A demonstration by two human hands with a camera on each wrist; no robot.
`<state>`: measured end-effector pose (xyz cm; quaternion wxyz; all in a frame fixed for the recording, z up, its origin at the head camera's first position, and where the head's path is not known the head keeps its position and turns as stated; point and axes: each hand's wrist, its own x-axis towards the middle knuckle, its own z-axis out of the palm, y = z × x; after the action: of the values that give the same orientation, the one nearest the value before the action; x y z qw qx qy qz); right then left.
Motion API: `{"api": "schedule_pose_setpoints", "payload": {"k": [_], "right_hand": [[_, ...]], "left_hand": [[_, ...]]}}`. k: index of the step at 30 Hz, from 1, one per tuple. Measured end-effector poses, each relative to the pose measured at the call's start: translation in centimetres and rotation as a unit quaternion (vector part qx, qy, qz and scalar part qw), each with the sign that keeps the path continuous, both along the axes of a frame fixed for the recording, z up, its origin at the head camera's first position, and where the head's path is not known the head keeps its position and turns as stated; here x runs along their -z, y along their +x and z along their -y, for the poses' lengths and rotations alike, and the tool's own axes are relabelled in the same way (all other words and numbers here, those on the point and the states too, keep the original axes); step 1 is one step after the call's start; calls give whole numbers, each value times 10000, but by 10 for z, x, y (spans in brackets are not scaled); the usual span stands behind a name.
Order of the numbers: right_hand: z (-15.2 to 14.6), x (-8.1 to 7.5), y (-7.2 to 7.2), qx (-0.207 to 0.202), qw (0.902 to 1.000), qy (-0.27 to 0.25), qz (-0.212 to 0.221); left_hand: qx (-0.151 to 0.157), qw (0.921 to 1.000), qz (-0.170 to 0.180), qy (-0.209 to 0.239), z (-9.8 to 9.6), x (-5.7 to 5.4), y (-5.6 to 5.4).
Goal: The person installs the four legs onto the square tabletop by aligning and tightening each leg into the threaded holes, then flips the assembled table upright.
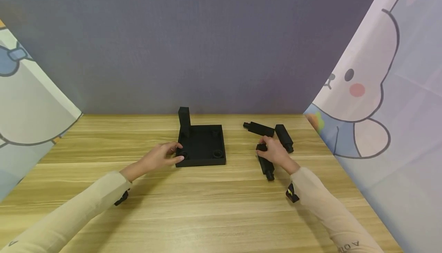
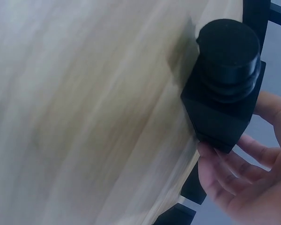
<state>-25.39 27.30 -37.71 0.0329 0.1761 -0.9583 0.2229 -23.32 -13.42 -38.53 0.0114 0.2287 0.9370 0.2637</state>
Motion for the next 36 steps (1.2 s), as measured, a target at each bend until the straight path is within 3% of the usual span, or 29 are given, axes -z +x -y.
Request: {"api": "schedule_pose_setpoints", "payload": {"k": [21, 36], "right_hand": [[3, -3, 1, -6, 9999, 30, -142], [2, -9, 1, 203, 9997, 16, 132]], "left_hand": [[-40, 10000, -24, 20, -1, 2, -2], [-20, 9999, -104, -5, 0, 3, -2]]}}
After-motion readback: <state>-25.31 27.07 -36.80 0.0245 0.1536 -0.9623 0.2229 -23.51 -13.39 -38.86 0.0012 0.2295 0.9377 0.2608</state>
